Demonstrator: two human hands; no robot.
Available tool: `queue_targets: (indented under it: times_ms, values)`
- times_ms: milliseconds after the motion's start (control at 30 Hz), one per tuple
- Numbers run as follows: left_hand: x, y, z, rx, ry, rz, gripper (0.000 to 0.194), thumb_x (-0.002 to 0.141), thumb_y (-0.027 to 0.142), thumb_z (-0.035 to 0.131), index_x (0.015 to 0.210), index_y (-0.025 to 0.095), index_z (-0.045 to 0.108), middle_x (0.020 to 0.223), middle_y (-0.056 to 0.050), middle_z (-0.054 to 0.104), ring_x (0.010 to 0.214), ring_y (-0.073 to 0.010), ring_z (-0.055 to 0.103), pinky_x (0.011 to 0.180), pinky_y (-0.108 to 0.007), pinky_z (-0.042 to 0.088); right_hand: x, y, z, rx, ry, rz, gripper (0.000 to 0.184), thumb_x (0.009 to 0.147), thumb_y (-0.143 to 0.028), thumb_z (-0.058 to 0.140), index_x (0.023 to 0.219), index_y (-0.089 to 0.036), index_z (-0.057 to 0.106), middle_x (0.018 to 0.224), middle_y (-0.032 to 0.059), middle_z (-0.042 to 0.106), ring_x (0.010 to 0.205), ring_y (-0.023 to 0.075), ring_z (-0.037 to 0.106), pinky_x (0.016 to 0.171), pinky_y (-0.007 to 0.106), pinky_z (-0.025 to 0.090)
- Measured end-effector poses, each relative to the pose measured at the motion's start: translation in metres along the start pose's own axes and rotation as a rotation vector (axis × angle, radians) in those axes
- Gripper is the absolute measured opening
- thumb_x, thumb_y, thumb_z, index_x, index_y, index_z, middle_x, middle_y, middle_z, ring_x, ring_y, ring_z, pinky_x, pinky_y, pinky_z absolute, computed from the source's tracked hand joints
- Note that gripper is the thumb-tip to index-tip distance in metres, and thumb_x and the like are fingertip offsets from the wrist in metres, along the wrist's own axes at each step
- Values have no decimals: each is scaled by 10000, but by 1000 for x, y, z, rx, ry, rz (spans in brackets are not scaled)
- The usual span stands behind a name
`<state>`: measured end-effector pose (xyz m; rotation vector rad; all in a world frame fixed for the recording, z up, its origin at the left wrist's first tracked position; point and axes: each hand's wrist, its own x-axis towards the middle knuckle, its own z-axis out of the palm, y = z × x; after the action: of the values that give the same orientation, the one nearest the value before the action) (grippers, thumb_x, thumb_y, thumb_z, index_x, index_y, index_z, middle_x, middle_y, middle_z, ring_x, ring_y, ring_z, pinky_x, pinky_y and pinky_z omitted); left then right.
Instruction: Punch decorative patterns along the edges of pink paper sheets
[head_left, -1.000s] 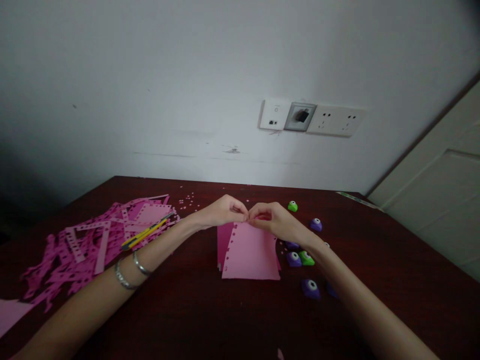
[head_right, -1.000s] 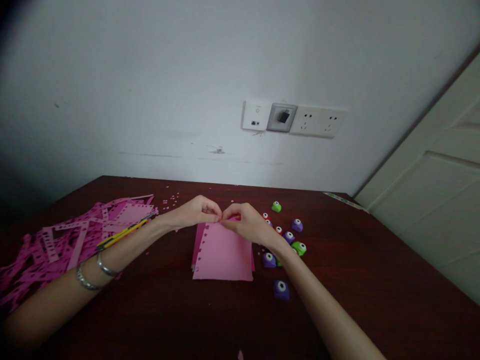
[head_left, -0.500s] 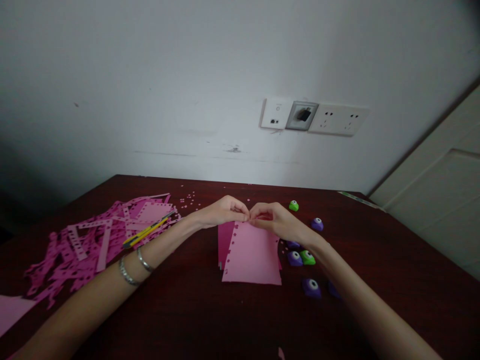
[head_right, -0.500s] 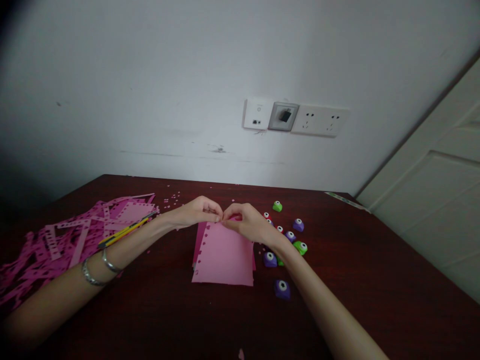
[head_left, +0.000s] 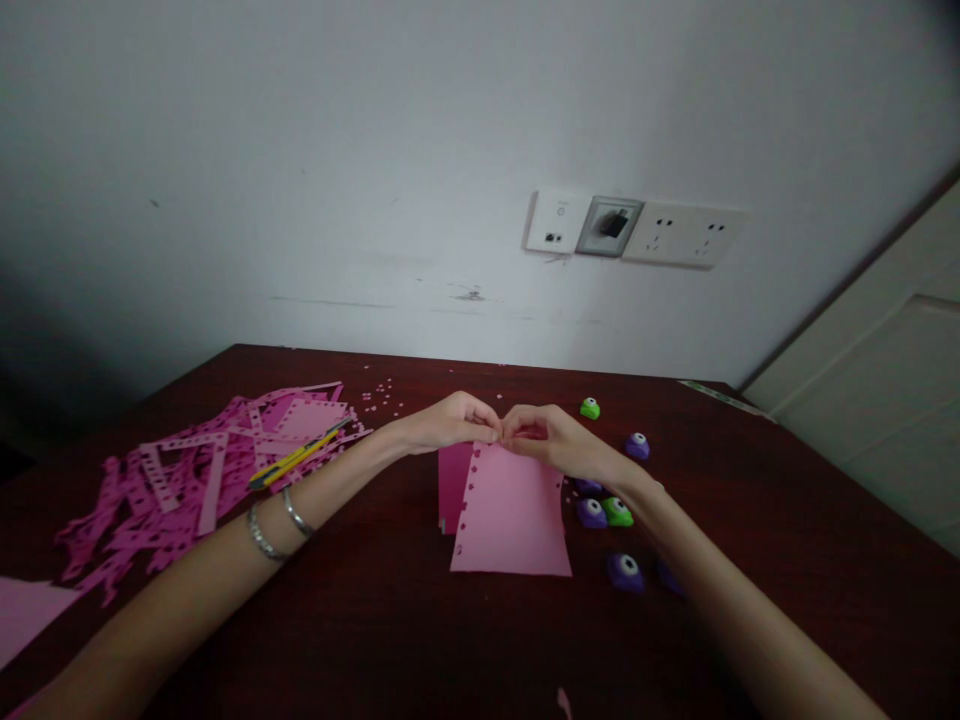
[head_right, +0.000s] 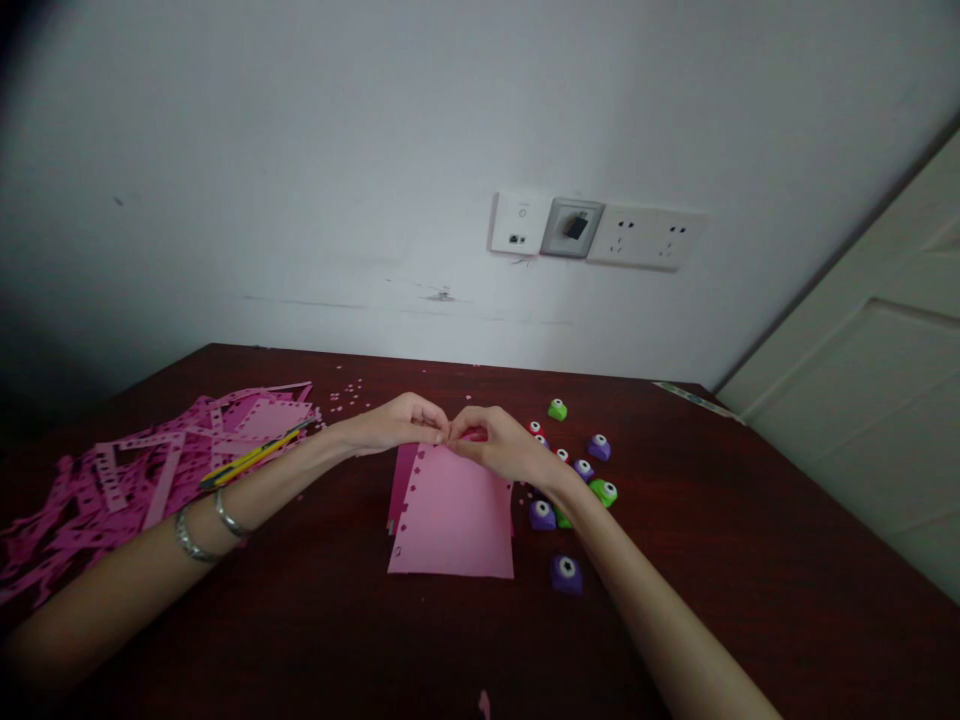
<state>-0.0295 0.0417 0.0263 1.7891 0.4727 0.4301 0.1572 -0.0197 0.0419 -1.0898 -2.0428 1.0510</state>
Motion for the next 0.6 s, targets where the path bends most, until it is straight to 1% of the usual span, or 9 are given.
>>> queue_targets:
  times_ms: [133, 267, 500, 600]
  values:
    - [0, -2, -1, -7, 2, 3, 97, 725, 196, 582, 755, 143, 657, 671, 8, 576, 621, -76, 474, 607, -224, 353, 1, 0, -1, 26, -12, 6, 77, 783, -195, 565, 735, -156, 610, 803, 28, 607, 763, 142, 547, 717, 288, 430]
    - [1, -2, -1, -1, 29, 10, 103, 730, 202, 581, 761, 143, 660, 678, 4, 583, 623, -77, 478, 606, -226, 354, 1, 1, -2, 30, -13, 30, 95, 788, -212, 562, 754, -152, 628, 825, 36, 627, 760, 140, 553, 716, 289, 428]
    - [2, -1, 1, 21, 95, 0, 118, 727, 218, 590, 777, 138, 661, 696, -5, 595, 627, -79, 485, 607, -226, 359, 3, 5, -2, 15, 42, 66, 115, 781, -224, 564, 744, -144, 636, 807, 42, 639, 733, 143, 553, 707, 296, 424]
    - [1, 1, 2, 42, 93, 13, 119, 729, 221, 584, 775, 139, 657, 691, 1, 587, 622, -78, 479, 600, -224, 355, 3, 4, -1, 6, 52, 58, 108, 774, -205, 563, 708, -146, 625, 769, 30, 624, 711, 136, 544, 693, 288, 416]
